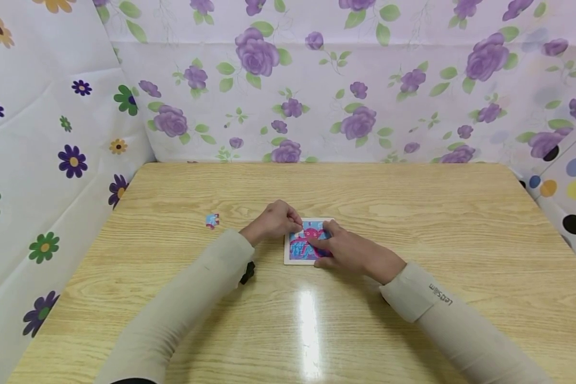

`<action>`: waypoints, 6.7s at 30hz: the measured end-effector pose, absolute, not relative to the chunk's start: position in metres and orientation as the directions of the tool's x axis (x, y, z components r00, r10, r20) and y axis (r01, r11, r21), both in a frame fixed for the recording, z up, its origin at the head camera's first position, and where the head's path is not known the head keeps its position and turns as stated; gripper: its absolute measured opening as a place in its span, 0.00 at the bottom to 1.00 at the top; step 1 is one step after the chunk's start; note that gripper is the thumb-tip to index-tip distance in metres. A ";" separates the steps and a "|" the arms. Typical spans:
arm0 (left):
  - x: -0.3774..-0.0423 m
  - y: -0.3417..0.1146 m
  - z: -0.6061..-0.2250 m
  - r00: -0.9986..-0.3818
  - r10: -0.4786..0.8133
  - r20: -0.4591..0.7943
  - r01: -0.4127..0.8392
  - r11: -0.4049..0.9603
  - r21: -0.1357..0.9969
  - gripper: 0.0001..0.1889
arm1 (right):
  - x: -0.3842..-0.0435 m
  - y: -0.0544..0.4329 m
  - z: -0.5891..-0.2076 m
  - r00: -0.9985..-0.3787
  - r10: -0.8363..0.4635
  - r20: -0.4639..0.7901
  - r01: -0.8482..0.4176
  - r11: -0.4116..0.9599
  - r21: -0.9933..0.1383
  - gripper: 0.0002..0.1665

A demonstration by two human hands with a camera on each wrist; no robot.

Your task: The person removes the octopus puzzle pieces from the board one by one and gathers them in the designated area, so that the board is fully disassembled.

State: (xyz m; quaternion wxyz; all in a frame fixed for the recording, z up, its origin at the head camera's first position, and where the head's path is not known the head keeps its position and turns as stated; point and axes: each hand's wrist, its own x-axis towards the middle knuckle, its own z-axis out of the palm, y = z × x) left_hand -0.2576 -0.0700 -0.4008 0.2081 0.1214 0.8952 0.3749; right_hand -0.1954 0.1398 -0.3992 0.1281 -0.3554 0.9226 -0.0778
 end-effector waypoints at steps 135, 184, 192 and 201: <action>-0.275 -0.220 -0.381 -0.891 0.131 -0.435 -0.170 0.791 0.588 0.14 | -0.187 0.138 -0.401 -0.748 -0.648 -0.145 -0.607 0.756 -0.246 0.30; -0.279 -0.214 -0.388 -0.927 0.167 -0.336 -0.074 0.797 0.599 0.12 | -0.173 0.131 -0.406 -0.791 -0.611 -0.013 -0.597 0.778 -0.196 0.26; -0.280 -0.211 -0.390 -0.926 0.178 -0.333 -0.066 0.792 0.607 0.12 | -0.173 0.130 -0.406 -0.786 -0.619 0.002 -0.613 0.778 -0.137 0.25; -0.280 -0.205 -0.381 -0.926 0.171 -0.337 -0.104 0.742 0.663 0.14 | -0.173 0.133 -0.405 -0.774 -0.633 -0.010 -0.629 0.770 -0.112 0.26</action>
